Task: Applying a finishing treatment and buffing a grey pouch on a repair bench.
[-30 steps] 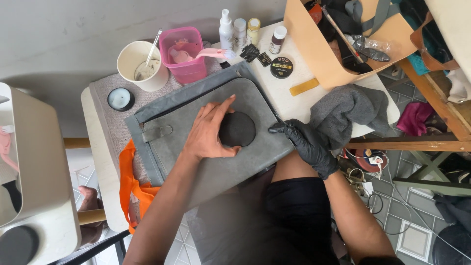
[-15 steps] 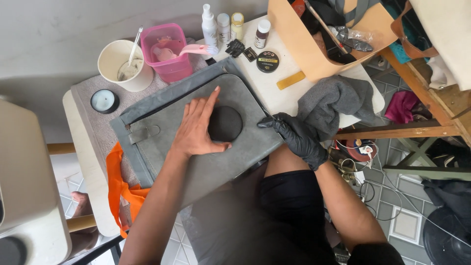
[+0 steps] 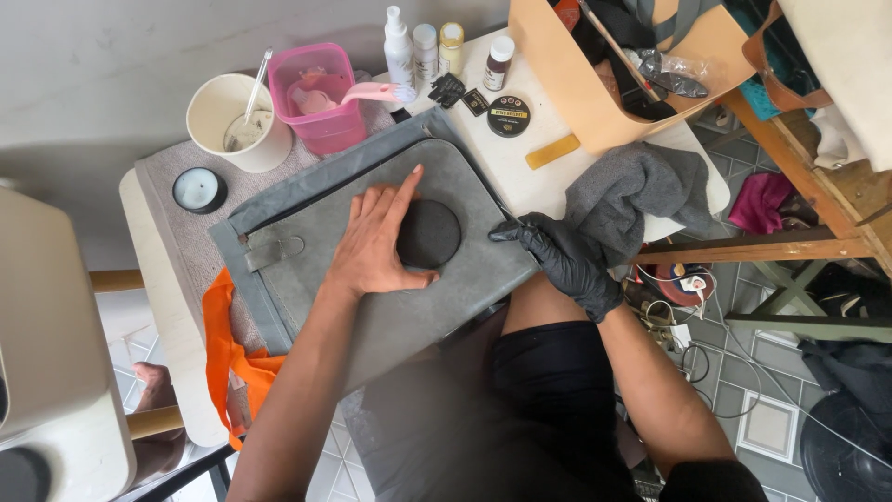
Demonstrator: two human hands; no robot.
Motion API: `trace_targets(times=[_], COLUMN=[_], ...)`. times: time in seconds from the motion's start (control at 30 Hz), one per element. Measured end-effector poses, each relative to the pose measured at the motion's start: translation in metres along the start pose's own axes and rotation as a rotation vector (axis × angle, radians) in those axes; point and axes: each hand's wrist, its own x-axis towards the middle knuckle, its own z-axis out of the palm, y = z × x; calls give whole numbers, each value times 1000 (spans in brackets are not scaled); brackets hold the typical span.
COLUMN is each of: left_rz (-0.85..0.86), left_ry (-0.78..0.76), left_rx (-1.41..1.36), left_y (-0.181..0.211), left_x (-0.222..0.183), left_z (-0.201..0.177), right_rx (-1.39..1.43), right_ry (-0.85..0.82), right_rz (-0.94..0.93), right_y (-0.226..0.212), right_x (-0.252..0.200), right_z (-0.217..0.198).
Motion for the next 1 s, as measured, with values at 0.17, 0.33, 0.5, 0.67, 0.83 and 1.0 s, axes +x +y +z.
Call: trace_targets(times=[0.17,0.33,0.5,0.67,0.83,1.0], left_rz=[-12,-16,-31,-43,-34,-116], left_ry=[13,27,49,97,119,-7], left_rx=[-13,-29,-65,-103,-149,-139], left_y=[1,0,-2,-4,-4,1], left_x=[0,-1,-3,-4,-1,-1], left_z=[0,0,0,1,-2,-11], right_rx=[-6,92,71,22,43,-157], right_ry=[9,-1,15,16,326,656], right_rz=[5,-5,-58,-54,-340,-436], right_y=[-6,7,0,5,30,-12], right_x=[0,1,-2,-1,-2,2], right_z=[1,-1,0,-3,-20,-86])
